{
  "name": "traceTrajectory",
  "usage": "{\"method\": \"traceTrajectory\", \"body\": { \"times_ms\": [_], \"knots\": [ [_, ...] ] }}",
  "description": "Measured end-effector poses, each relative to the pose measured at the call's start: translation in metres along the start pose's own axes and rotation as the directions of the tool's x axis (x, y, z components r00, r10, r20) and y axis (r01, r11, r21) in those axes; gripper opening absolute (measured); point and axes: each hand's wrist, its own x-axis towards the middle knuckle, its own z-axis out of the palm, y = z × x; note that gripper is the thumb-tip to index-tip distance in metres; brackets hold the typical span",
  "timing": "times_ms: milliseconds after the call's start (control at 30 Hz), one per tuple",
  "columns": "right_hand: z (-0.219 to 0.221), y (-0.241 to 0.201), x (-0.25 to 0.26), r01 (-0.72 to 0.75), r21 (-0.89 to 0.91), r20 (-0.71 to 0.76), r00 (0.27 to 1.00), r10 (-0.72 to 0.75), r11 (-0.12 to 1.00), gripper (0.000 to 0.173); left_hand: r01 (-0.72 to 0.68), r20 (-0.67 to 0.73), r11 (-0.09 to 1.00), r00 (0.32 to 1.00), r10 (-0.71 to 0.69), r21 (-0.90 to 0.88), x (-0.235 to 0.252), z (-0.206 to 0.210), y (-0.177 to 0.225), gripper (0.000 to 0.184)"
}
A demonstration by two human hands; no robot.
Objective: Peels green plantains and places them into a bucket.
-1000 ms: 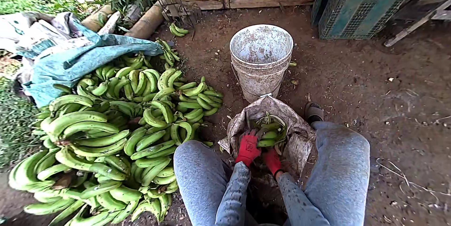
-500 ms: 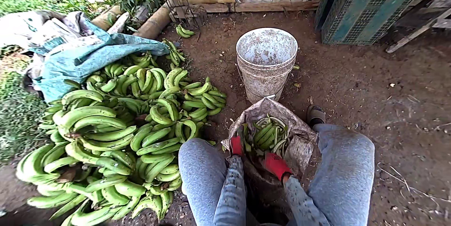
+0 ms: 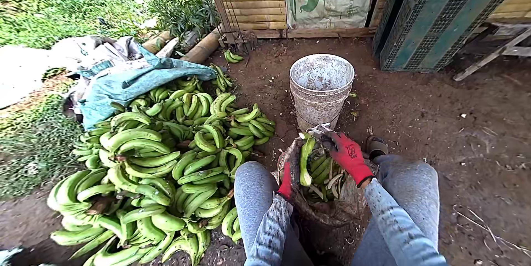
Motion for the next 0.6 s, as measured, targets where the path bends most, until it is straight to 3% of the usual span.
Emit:
{"method": "traceTrajectory", "body": {
  "times_ms": [67, 100, 233, 300, 367, 500, 600],
  "knots": [
    [-0.004, 0.01, 0.01, -0.119, 0.066, -0.084, 0.989, 0.125, 0.991, 0.043, 0.019, -0.071, 1.0, 0.997, -0.018, 0.013, 0.0, -0.002, -0.009, 0.04],
    [-0.004, 0.009, 0.008, -0.093, 0.113, -0.085, 0.991, 0.103, 0.989, 0.041, 0.033, -0.124, 0.999, 0.992, -0.033, -0.003, 0.004, -0.006, -0.007, 0.039],
    [0.017, 0.0, -0.02, 0.139, 0.365, 0.077, 0.981, -0.179, 0.921, 0.037, -0.047, -0.228, 0.993, 0.971, 0.07, 0.108, 0.024, -0.009, 0.013, 0.035],
    [0.03, 0.001, -0.026, 0.188, 0.527, 0.197, 0.922, -0.335, 0.829, 0.032, -0.107, -0.184, 0.972, 0.972, 0.147, 0.21, 0.026, -0.014, 0.012, 0.037],
    [0.04, 0.001, -0.027, 0.196, 0.548, 0.28, 0.873, -0.398, 0.814, 0.031, -0.133, -0.137, 0.957, 0.976, 0.172, 0.256, 0.023, -0.017, 0.005, 0.038],
    [0.05, 0.005, -0.018, 0.161, 0.306, 0.187, 0.956, -0.225, 0.938, 0.039, -0.078, -0.133, 0.972, 0.985, 0.109, 0.223, 0.012, -0.011, -0.004, 0.045],
    [0.052, 0.016, 0.004, -0.047, 0.205, -0.001, 0.999, 0.048, 0.978, 0.038, 0.028, -0.099, 0.956, 0.995, 0.001, 0.291, -0.008, -0.008, -0.023, 0.047]
  ]
}}
